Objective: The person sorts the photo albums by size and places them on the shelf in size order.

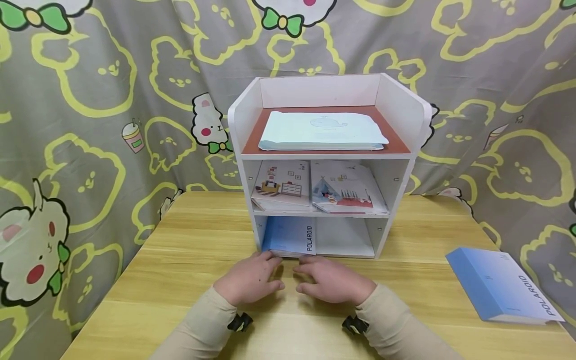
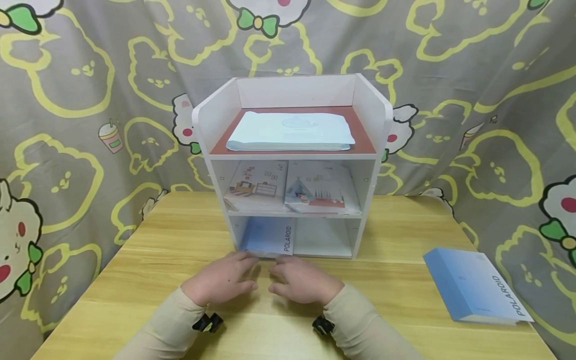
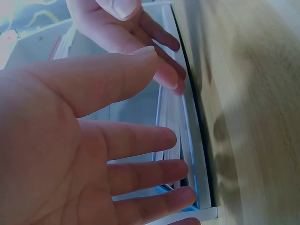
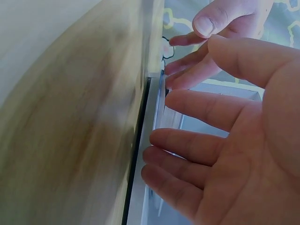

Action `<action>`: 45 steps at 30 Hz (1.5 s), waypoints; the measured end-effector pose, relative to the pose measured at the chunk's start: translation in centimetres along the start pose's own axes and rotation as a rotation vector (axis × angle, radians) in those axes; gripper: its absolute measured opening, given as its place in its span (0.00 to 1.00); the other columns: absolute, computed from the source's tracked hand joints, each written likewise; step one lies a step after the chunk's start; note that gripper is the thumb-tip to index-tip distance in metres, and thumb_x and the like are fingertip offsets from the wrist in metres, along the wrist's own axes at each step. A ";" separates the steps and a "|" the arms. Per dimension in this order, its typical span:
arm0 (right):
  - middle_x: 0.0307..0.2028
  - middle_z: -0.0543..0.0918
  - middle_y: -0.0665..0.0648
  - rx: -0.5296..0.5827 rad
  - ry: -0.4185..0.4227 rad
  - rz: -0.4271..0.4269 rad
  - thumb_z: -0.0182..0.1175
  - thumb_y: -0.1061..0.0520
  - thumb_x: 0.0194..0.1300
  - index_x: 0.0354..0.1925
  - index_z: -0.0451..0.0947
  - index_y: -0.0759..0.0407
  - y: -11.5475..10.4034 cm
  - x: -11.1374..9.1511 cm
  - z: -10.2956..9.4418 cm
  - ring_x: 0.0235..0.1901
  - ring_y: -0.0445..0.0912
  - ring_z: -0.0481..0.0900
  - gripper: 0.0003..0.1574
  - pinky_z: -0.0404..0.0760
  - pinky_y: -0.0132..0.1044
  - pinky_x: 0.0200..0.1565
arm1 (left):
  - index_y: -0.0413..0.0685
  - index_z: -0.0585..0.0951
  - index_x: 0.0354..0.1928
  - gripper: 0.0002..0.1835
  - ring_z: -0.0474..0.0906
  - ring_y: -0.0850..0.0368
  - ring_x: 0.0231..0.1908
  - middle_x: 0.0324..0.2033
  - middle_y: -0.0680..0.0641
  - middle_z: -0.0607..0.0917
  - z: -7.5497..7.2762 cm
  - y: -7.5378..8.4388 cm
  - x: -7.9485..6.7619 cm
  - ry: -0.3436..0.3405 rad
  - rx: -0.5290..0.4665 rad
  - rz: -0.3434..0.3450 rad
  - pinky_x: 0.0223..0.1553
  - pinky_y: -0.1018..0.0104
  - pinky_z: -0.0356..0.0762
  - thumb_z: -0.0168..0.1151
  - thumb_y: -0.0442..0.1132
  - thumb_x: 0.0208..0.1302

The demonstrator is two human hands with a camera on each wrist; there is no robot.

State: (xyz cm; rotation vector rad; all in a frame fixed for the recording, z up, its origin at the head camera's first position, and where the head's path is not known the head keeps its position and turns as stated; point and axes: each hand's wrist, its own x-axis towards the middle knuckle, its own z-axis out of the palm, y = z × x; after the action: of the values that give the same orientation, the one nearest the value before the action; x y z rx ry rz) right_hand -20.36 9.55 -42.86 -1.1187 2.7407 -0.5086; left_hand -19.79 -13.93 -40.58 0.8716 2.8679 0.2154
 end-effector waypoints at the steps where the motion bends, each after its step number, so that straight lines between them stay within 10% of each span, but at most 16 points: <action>1: 0.69 0.71 0.63 0.000 0.003 0.000 0.59 0.41 0.73 0.66 0.77 0.58 0.0 0.0 0.0 0.69 0.57 0.68 0.32 0.67 0.55 0.68 | 0.40 0.75 0.67 0.35 0.71 0.42 0.65 0.66 0.41 0.74 0.1 0.0 0.0 0.001 0.003 0.000 0.61 0.47 0.74 0.62 0.59 0.69; 45: 0.71 0.68 0.66 -0.001 0.040 -0.006 0.60 0.42 0.72 0.65 0.78 0.58 0.6 0.4 0.5 0.71 0.61 0.63 0.31 0.63 0.58 0.69 | 0.40 0.72 0.70 0.37 0.66 0.38 0.68 0.71 0.38 0.68 0.8 -0.8 0.5 0.008 -0.040 0.010 0.65 0.43 0.68 0.62 0.58 0.69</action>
State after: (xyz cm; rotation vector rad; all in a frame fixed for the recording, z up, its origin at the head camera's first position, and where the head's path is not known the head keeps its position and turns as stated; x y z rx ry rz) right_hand -20.90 9.59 -43.52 -1.1295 2.7723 -0.5360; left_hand -20.48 -14.22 -41.60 0.8801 2.8566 0.2763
